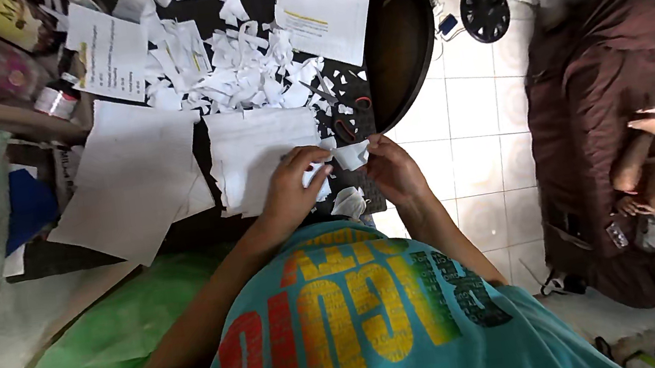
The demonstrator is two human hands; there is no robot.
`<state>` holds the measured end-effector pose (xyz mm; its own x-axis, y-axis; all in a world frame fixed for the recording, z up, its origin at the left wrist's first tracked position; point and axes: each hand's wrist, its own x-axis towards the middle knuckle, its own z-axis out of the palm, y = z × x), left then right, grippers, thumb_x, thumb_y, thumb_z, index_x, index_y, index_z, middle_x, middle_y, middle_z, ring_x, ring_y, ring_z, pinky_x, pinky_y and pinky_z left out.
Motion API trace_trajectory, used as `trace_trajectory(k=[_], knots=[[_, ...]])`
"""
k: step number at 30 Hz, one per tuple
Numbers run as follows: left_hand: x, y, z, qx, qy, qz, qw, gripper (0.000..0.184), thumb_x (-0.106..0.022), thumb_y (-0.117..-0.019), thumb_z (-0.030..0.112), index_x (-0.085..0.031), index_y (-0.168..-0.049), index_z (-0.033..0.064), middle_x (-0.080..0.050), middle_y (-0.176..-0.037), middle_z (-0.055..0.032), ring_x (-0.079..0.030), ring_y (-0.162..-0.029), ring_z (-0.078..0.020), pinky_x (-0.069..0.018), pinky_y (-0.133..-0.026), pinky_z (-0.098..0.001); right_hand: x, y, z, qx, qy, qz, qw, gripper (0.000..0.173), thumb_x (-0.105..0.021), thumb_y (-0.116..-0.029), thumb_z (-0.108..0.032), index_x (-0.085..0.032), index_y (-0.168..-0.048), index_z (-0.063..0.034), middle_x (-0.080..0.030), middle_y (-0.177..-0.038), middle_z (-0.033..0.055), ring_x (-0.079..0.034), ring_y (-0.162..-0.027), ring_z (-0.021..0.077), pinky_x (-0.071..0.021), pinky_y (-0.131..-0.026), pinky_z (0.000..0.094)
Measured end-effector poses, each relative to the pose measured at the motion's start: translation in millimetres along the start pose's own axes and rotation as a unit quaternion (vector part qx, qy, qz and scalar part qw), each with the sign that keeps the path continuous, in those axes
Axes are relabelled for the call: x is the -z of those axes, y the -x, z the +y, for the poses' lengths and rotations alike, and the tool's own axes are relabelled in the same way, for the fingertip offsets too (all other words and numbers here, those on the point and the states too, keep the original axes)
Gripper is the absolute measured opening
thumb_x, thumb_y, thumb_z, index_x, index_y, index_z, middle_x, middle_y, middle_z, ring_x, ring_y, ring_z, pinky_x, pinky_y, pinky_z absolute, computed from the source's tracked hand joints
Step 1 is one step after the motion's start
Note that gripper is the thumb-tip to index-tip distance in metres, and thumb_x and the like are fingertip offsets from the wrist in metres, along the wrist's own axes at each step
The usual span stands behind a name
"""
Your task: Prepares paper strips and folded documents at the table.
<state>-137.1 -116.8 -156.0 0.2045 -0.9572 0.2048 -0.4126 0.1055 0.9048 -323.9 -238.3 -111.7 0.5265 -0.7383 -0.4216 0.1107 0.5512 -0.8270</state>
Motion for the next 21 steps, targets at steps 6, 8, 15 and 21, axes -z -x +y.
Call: trace_trajectory(k=[6,8,15,21], knots=[[-12.6,-6.0,11.9,0.066,0.134,-0.017,0.989,0.045,-0.075,-0.0931,0.015,-0.059,-0.135,0.0052,-0.069,-0.116,-0.0097,-0.069,-0.101,-0.0155,-0.0591,-0.09,-0.0331,-27.1,13.9,-2.3,0.089,0.101,-0.043,0.99,0.01,-0.053,-0.0998,-0.008,-0.063,-0.1,-0.0118,-0.064,-0.092,-0.0032,-0.062,-0.086,0.0056,-0.0552,-0.085,0.0288],[-10.8,-3.2,11.5,0.073,0.158,-0.01,0.985,0.042,-0.073,-0.0939,0.01,-0.061,-0.134,0.0051,-0.07,-0.116,-0.0091,-0.069,-0.098,-0.0142,-0.0594,-0.086,-0.0303,-28.9,15.6,-1.1,0.091,0.117,-0.045,0.988,0.009,-0.054,-0.1,-0.009,-0.062,-0.101,-0.0122,-0.063,-0.093,-0.0038,-0.061,-0.086,0.0052,-0.0544,-0.086,0.0284],[8.7,10.5,8.5,0.19,0.285,0.021,0.939,0.03,-0.046,-0.1097,0.019,-0.059,-0.136,0.0114,-0.069,-0.108,-0.0056,-0.068,-0.085,-0.0115,-0.0596,-0.079,-0.0307,-25.1,7.8,5.9,0.037,0.01,-0.048,0.998,0.018,-0.043,-0.1025,-0.013,-0.06,-0.099,-0.0141,-0.068,-0.098,0.0005,-0.066,-0.087,0.0096,-0.0571,-0.084,0.0307],[22.9,19.2,12.1,0.237,0.314,0.045,0.918,0.03,-0.049,-0.1085,0.017,-0.058,-0.136,0.0106,-0.069,-0.107,-0.0048,-0.069,-0.086,-0.0119,-0.0604,-0.081,-0.0318,-21.1,-1.4,22.6,-0.015,-0.014,-0.039,0.999,0.015,-0.044,-0.1051,-0.013,-0.057,-0.112,-0.0118,-0.068,-0.099,0.0036,-0.07,-0.085,0.0158,-0.0615,-0.082,0.0374]])
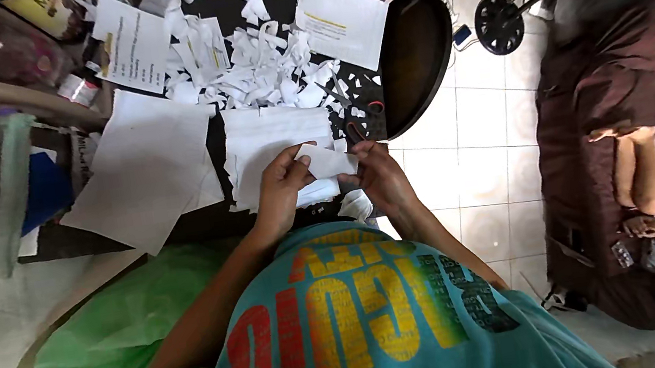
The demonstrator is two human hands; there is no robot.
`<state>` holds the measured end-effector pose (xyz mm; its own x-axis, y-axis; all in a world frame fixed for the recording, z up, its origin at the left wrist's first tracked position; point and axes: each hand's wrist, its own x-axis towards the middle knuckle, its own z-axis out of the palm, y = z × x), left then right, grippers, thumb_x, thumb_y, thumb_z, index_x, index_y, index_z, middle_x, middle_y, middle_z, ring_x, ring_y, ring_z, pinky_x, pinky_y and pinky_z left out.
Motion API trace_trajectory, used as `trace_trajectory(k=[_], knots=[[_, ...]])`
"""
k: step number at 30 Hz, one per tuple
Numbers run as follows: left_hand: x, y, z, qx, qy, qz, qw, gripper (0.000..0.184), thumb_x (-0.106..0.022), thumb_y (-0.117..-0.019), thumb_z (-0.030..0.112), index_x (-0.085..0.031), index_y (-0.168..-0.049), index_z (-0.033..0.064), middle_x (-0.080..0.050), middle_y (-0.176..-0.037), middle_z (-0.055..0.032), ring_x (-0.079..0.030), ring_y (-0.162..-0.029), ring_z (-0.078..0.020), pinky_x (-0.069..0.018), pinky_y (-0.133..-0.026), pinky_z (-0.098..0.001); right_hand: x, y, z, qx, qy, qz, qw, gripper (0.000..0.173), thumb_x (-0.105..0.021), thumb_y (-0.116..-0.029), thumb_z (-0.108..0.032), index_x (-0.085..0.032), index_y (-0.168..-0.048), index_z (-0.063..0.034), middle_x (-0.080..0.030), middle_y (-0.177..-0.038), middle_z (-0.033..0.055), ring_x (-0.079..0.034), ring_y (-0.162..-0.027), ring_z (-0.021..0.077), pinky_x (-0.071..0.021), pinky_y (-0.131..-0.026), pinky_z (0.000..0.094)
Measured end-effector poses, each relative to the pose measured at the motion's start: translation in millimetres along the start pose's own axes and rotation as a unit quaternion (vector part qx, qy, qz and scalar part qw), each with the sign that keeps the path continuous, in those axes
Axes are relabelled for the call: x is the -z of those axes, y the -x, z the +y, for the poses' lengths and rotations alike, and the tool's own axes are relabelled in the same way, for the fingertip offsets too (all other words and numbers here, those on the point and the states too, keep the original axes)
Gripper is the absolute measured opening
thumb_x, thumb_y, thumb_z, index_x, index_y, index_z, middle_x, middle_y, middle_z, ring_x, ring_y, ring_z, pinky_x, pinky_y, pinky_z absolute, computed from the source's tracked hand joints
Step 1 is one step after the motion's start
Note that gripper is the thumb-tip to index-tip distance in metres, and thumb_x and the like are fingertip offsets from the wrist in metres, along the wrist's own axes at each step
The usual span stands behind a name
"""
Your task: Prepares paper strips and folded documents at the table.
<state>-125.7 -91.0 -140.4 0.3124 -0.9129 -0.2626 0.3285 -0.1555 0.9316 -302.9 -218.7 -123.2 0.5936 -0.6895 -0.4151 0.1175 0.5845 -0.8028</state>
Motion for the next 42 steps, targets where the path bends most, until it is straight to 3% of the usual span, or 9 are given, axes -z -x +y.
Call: trace_trajectory(k=[5,11,13,16,21,25,30,34,42], knots=[[13.9,8.8,-16.1,0.027,-0.026,0.043,0.998,0.021,-0.057,-0.1043,0.012,-0.063,-0.125,0.0089,-0.071,-0.101,-0.0003,-0.071,-0.083,-0.01,-0.0622,-0.08,-0.0315,-3.3,0.8,14.0,0.005,0.148,0.0,0.989,0.027,-0.061,-0.0931,0.008,-0.061,-0.116,-0.0067,-0.064,-0.089,-0.0005,-0.063,-0.071,0.0085,-0.0607,-0.07,0.0312],[28.8,16.7,-31.0,0.008,-0.16,0.104,0.981,0.013,-0.069,-0.0968,0.011,-0.066,-0.109,0.0076,-0.068,-0.089,0.0018,-0.064,-0.074,-0.0022,-0.0555,-0.068,-0.0209,-3.8,-2.6,22.2,0.034,0.3,0.0,0.953,0.026,-0.068,-0.0922,0.004,-0.061,-0.117,-0.0002,-0.062,-0.086,0.0057,-0.06,-0.066,0.0081,-0.0562,-0.062,0.0258],[19.6,13.9,-13.5,0.023,-0.212,0.14,0.967,0.012,-0.068,-0.0966,0.007,-0.065,-0.107,0.0013,-0.065,-0.089,-0.0035,-0.059,-0.074,-0.0039,-0.0512,-0.07,-0.0217,-7.7,-5.9,21.8,0.059,0.345,0.007,0.937,0.024,-0.069,-0.0926,0.002,-0.061,-0.115,-0.0001,-0.061,-0.087,0.0062,-0.058,-0.066,0.0074,-0.0543,-0.062,0.0237],[19.3,8.0,0.2,0.02,-0.274,0.152,0.95,0.014,-0.068,-0.0974,0.008,-0.064,-0.107,-0.002,-0.067,-0.092,-0.0119,-0.061,-0.077,-0.0134,-0.0523,-0.073,-0.0314,-14.6,-12.4,21.2,0.106,0.397,0.012,0.912,0.022,-0.069,-0.0936,0.001,-0.061,-0.115,0.0008,-0.061,-0.089,0.0083,-0.058,-0.071,0.0091,-0.053,-0.066,0.0237],[26.4,-0.3,7.0,-0.005,-0.322,0.138,0.937,0.014,-0.064,-0.1001,0.01,-0.064,-0.108,-0.0024,-0.068,-0.093,-0.0155,-0.064,-0.078,-0.0192,-0.0539,-0.074,-0.0369,-17.1,-25.6,25.6,0.163,0.421,0.022,0.892,0.022,-0.068,-0.0936,0.002,-0.06,-0.115,0.0041,-0.062,-0.09,0.0115,-0.06,-0.073,0.0123,-0.054,-0.067,0.0258],[28.7,1.3,13.5,0.0,-0.33,0.135,0.934,0.013,-0.064,-0.1001,0.009,-0.065,-0.107,-0.003,-0.068,-0.093,-0.0158,-0.065,-0.078,-0.0202,-0.0543,-0.074,-0.0378,-25.6,-23.7,17.9,0.157,0.428,0.018,0.89,0.02,-0.067,-0.0939,0.002,-0.061,-0.112,0.0042,-0.062,-0.09,0.0116,-0.06,-0.074,0.0122,-0.0534,-0.067,0.0256],[50.3,21.6,18.4,0.053,-0.353,0.136,0.924,0.015,-0.066,-0.099,0.01,-0.066,-0.107,-0.0032,-0.069,-0.095,-0.0166,-0.067,-0.085,-0.0247,-0.0545,-0.079,-0.0456,-39.5,-19.5,9.2,0.111,0.425,-0.077,0.895,0.019,-0.067,-0.0932,0.0,-0.063,-0.112,0.0047,-0.065,-0.091,0.0108,-0.062,-0.075,0.0108,-0.0548,-0.07,0.0263],[65.8,23.0,16.8,0.069,-0.339,0.168,0.923,0.018,-0.066,-0.0987,0.009,-0.066,-0.109,-0.006,-0.069,-0.1,-0.0191,-0.066,-0.089,-0.0242,-0.0536,-0.085,-0.0451,-47.7,-30.4,21.6,0.131,0.45,-0.127,0.874,0.019,-0.068,-0.0925,0.0,-0.064,-0.11,0.0054,-0.065,-0.088,0.0125,-0.063,-0.074,0.0142,-0.0548,-0.069,0.0289],[79.8,-2.1,29.0,0.073,-0.347,0.192,0.915,0.021,-0.061,-0.1025,0.015,-0.067,-0.111,-0.0036,-0.068,-0.094,-0.0164,-0.063,-0.083,-0.0218,-0.0512,-0.081,-0.0434,-68.4,-56.6,28.3,0.157,0.518,-0.084,0.837,0.018,-0.064,-0.0945,-0.003,-0.066,-0.111,0.0049,-0.068,-0.093,0.0171,-0.067,-0.078,0.0232,-0.0562,-0.072,0.0376]])
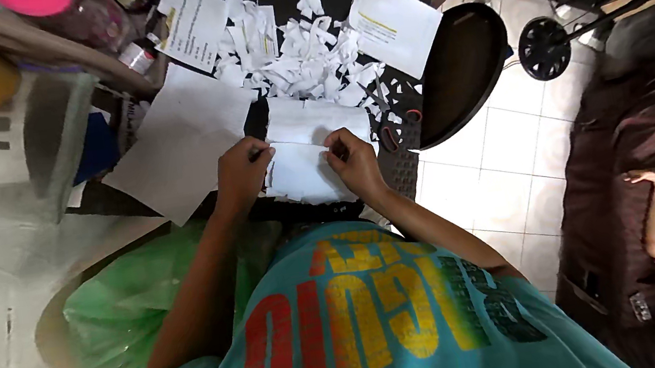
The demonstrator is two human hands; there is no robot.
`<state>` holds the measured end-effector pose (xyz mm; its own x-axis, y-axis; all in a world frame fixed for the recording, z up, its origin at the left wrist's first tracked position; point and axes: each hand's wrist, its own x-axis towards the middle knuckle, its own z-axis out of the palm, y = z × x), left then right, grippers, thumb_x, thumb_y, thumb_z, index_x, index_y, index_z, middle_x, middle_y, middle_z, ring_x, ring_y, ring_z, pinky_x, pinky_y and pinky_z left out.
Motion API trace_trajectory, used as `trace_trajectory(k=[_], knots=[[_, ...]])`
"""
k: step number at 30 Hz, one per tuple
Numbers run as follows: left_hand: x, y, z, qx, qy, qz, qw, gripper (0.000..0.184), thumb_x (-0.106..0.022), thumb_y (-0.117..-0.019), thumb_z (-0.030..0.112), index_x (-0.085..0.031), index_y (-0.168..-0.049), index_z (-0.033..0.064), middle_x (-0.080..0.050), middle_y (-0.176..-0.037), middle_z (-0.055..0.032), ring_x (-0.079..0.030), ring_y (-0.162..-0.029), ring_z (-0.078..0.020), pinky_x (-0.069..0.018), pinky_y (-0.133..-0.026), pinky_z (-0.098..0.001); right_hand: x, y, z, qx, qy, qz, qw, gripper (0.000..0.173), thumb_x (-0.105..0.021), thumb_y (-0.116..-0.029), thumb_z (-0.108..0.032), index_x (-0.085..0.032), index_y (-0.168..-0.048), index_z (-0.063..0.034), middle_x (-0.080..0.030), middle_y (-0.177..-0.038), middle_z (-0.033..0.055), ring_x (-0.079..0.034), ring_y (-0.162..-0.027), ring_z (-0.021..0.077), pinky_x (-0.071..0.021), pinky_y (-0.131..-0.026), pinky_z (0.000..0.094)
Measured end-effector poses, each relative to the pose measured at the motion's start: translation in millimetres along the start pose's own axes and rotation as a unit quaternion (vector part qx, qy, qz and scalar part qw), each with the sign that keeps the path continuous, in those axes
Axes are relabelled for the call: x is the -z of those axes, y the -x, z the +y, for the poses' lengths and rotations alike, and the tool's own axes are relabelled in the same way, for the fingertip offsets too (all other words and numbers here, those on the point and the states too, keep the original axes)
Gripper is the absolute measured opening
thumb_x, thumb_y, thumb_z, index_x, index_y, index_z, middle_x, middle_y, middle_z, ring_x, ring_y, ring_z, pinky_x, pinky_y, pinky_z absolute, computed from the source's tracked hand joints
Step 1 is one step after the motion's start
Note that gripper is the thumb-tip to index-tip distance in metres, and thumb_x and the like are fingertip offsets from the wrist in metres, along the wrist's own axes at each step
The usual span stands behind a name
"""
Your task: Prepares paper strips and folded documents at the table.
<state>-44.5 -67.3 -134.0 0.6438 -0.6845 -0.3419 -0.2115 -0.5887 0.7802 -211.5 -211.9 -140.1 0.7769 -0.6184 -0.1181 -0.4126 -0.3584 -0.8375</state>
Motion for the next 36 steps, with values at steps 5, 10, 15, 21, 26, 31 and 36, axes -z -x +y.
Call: trace_trajectory(k=[5,10,15,21,26,31,36], knots=[[0.8,-12.8,-2.0,0.01,-0.004,0.006,1.0,0.021,-0.064,-0.101,0.016,-0.067,-0.111,-0.003,-0.068,-0.096,-0.0168,-0.064,-0.086,-0.0231,-0.0512,-0.082,-0.0446,-2.2,-7.7,0.2,0.007,0.065,0.024,0.998,0.019,-0.065,-0.0936,-0.001,-0.067,-0.111,0.005,-0.069,-0.094,0.019,-0.068,-0.081,0.0289,-0.0567,-0.076,0.0429],[-0.5,-17.9,-4.4,0.02,0.002,0.001,1.0,0.021,-0.065,-0.1006,0.017,-0.067,-0.109,-0.0025,-0.067,-0.096,-0.0172,-0.064,-0.088,-0.0258,-0.0502,-0.083,-0.0473,-3.3,-11.1,2.8,0.003,0.089,0.042,0.995,0.02,-0.068,-0.0913,-0.001,-0.069,-0.11,0.0043,-0.069,-0.094,0.0187,-0.067,-0.086,0.0309,-0.0559,-0.077,0.0438],[-3.0,-21.0,-6.6,0.039,0.007,0.004,0.999,0.021,-0.065,-0.1007,0.018,-0.067,-0.108,-0.0014,-0.067,-0.096,-0.0169,-0.063,-0.088,-0.0256,-0.0498,-0.083,-0.0483,-3.5,-10.7,3.7,0.016,0.086,0.048,0.995,0.021,-0.068,-0.0907,-0.001,-0.068,-0.111,0.0041,-0.069,-0.094,0.0183,-0.067,-0.085,0.03,-0.056,-0.077,0.0428],[-1.7,-20.1,-5.3,0.045,0.006,0.015,0.999,0.023,-0.064,-0.1012,0.019,-0.067,-0.11,-0.002,-0.067,-0.098,-0.0189,-0.064,-0.09,-0.0289,-0.0493,-0.085,-0.0518,-2.8,-8.5,0.1,0.012,0.078,0.049,0.996,0.021,-0.068,-0.0915,0.001,-0.066,-0.113,0.004,-0.068,-0.095,0.0191,-0.067,-0.086,0.0317,-0.0568,-0.077,0.0451],[-4.2,-20.9,-6.3,0.048,0.007,0.013,0.999,0.022,-0.064,-0.1015,0.019,-0.067,-0.11,-0.0011,-0.067,-0.096,-0.0165,-0.063,-0.087,-0.0256,-0.0496,-0.083,-0.0479,-4.5,-13.5,8.3,0.011,0.073,0.052,0.996,0.019,-0.067,-0.0912,-0.001,-0.068,-0.109,0.0043,-0.069,-0.095,0.0192,-0.068,-0.087,0.0297,-0.0564,-0.078,0.0419],[-4.0,-18.0,-7.3,0.027,-0.01,0.043,0.999,0.027,-0.065,-0.101,0.022,-0.066,-0.114,-0.0013,-0.065,-0.11,-0.0206,-0.063,-0.098,-0.0328,-0.0494,-0.087,-0.0534,-0.9,-4.0,5.7,0.03,0.085,0.094,0.991,0.017,-0.063,-0.0918,0.001,-0.068,-0.107,0.0045,-0.067,-0.098,0.0198,-0.065,-0.089,0.0321,-0.0555,-0.077,0.0437],[-19.4,-7.9,-6.0,-0.151,-0.081,0.091,0.981,0.022,-0.062,-0.0999,0.013,-0.071,-0.11,-0.0046,-0.065,-0.117,-0.0278,-0.062,-0.111,-0.0446,-0.0471,-0.097,-0.0588,1.7,4.2,17.5,0.089,0.118,0.11,0.983,0.016,-0.059,-0.0906,0.001,-0.072,-0.099,0.0025,-0.069,-0.094,0.0183,-0.065,-0.089,0.0326,-0.0537,-0.078,0.0431]])
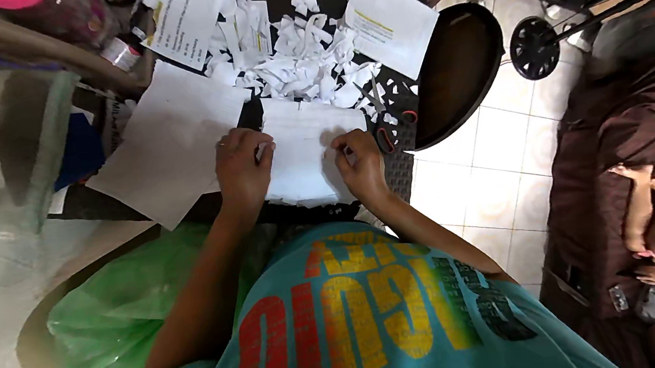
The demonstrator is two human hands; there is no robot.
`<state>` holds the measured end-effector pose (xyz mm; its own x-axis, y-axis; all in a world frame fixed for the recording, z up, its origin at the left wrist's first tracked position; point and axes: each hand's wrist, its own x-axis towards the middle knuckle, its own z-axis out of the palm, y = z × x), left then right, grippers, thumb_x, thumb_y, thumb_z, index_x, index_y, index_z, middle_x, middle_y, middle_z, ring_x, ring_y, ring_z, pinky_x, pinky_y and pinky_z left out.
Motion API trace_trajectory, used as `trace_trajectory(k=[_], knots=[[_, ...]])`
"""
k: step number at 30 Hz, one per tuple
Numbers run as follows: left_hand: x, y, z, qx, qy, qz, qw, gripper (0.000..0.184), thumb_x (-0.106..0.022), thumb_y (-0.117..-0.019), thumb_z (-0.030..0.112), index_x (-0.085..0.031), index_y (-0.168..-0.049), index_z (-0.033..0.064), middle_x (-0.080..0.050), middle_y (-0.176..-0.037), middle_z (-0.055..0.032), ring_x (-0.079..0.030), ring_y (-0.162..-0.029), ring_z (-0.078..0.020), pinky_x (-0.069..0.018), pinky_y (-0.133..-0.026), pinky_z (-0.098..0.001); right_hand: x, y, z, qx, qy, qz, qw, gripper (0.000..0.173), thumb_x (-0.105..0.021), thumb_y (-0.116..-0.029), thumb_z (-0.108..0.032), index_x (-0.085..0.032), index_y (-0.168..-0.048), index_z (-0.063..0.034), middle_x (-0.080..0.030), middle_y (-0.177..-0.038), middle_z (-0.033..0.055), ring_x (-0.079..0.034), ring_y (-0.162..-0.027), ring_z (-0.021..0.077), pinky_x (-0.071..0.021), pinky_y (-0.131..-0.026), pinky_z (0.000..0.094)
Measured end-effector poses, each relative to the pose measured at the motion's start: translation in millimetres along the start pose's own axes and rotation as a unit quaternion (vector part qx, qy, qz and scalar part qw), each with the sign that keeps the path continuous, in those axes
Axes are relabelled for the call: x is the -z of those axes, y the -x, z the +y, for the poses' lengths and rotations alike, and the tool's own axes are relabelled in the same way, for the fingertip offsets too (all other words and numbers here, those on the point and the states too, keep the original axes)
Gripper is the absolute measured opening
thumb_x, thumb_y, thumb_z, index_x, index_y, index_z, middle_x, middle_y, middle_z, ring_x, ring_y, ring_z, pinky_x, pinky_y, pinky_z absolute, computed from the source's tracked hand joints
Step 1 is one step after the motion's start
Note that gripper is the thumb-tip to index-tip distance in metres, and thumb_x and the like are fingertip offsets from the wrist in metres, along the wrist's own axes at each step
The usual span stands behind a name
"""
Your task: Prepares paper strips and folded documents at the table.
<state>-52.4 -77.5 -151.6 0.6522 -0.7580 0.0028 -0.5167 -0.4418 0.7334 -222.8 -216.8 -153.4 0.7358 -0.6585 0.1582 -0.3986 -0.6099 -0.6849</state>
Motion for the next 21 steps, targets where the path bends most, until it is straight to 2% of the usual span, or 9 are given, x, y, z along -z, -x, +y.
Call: trace_trajectory(k=[3,7,9,11,14,16,18,19,21], knots=[[-18.1,7.8,3.0,-0.098,-0.017,-0.034,0.994,0.02,-0.062,-0.0998,0.012,-0.074,-0.112,0.0009,-0.068,-0.116,-0.024,-0.061,-0.113,-0.0455,-0.0449,-0.098,-0.0615,-5.7,4.7,7.6,0.061,0.041,0.007,0.997,0.017,-0.062,-0.0913,-0.002,-0.078,-0.097,-0.0022,-0.069,-0.092,0.0177,-0.064,-0.087,0.0347,-0.0528,-0.079,0.0454],[-37.9,14.5,2.9,-0.169,-0.057,-0.058,0.982,0.025,-0.059,-0.101,0.012,-0.073,-0.122,0.0065,-0.067,-0.122,-0.0206,-0.063,-0.115,-0.0434,-0.0451,-0.093,-0.0637,-5.5,8.2,9.2,0.062,0.082,0.004,0.995,0.02,-0.061,-0.091,-0.002,-0.079,-0.098,-0.0038,-0.067,-0.087,0.0175,-0.063,-0.083,0.0349,-0.0517,-0.075,0.0454],[-39.8,16.8,2.1,-0.19,-0.063,-0.057,0.978,0.026,-0.058,-0.1018,0.013,-0.074,-0.122,0.0085,-0.067,-0.125,-0.0201,-0.063,-0.115,-0.0431,-0.0447,-0.093,-0.0637,-2.9,11.5,10.6,0.055,0.075,0.004,0.996,0.02,-0.061,-0.0907,-0.001,-0.079,-0.099,-0.0035,-0.066,-0.084,0.0166,-0.063,-0.082,0.0341,-0.0515,-0.074,0.0445],[-38.8,17.4,2.7,-0.206,-0.053,-0.055,0.976,0.024,-0.057,-0.1017,0.013,-0.075,-0.116,0.0082,-0.068,-0.124,-0.0186,-0.063,-0.114,-0.0421,-0.0442,-0.095,-0.0627,2.6,16.1,8.4,0.03,0.042,0.002,0.999,0.019,-0.061,-0.0913,-0.001,-0.078,-0.099,-0.0024,-0.066,-0.087,0.0164,-0.063,-0.085,0.0326,-0.0525,-0.076,0.044],[-35.6,13.4,9.7,-0.202,-0.026,-0.069,0.977,0.026,-0.054,-0.1026,0.01,-0.073,-0.12,0.0043,-0.065,-0.132,-0.0182,-0.059,-0.125,-0.0411,-0.041,-0.106,-0.0602,16.0,23.4,6.2,-0.036,-0.034,0.001,0.999,0.019,-0.058,-0.0941,-0.001,-0.075,-0.103,-0.0001,-0.067,-0.096,0.0162,-0.063,-0.091,0.0286,-0.0543,-0.078,0.0409],[-38.4,5.7,19.3,-0.192,-0.028,-0.084,0.977,0.032,-0.052,-0.1043,0.013,-0.068,-0.131,0.0036,-0.057,-0.145,-0.0184,-0.05,-0.138,-0.0396,-0.0349,-0.115,-0.0578,23.2,27.9,11.4,-0.072,-0.073,0.022,0.995,0.02,-0.057,-0.0958,-0.001,-0.073,-0.107,0.0018,-0.067,-0.1,0.0169,-0.064,-0.091,0.0259,-0.0553,-0.078,0.0385],[-44.1,-2.1,29.4,-0.178,-0.071,-0.127,0.973,0.043,-0.049,-0.1071,0.024,-0.057,-0.146,0.0072,-0.041,-0.16,-0.017,-0.033,-0.15,-0.0394,-0.0225,-0.121,-0.0602,29.1,33.7,19.1,-0.123,-0.101,0.042,0.986,0.021,-0.055,-0.0982,-0.003,-0.071,-0.111,0.0022,-0.067,-0.105,0.0173,-0.064,-0.093,0.0233,-0.0556,-0.08,0.0371],[-48.9,-4.5,32.7,-0.173,-0.095,-0.149,0.969,0.048,-0.049,-0.1075,0.031,-0.052,-0.15,0.01,-0.034,-0.164,-0.016,-0.026,-0.153,-0.0402,-0.0165,-0.122,-0.0632,31.1,37.6,25.2,-0.15,-0.117,0.049,0.981,0.021,-0.055,-0.0995,-0.004,-0.07,-0.113,0.0016,-0.066,-0.108,0.0165,-0.063,-0.094,0.0215,-0.055,-0.081,0.036],[-61.9,-5.5,32.1,-0.173,-0.132,-0.17,0.961,0.057,-0.05,-0.1059,0.043,-0.046,-0.155,0.0154,-0.027,-0.168,-0.0147,-0.018,-0.156,-0.0413,-0.0084,-0.121,-0.0683,33.4,45.1,41.2,-0.202,-0.147,0.064,0.966,0.021,-0.054,-0.1012,-0.006,-0.068,-0.115,0.0011,-0.066,-0.11,0.0147,-0.063,-0.093,0.0174,-0.0548,-0.08,0.0339]])
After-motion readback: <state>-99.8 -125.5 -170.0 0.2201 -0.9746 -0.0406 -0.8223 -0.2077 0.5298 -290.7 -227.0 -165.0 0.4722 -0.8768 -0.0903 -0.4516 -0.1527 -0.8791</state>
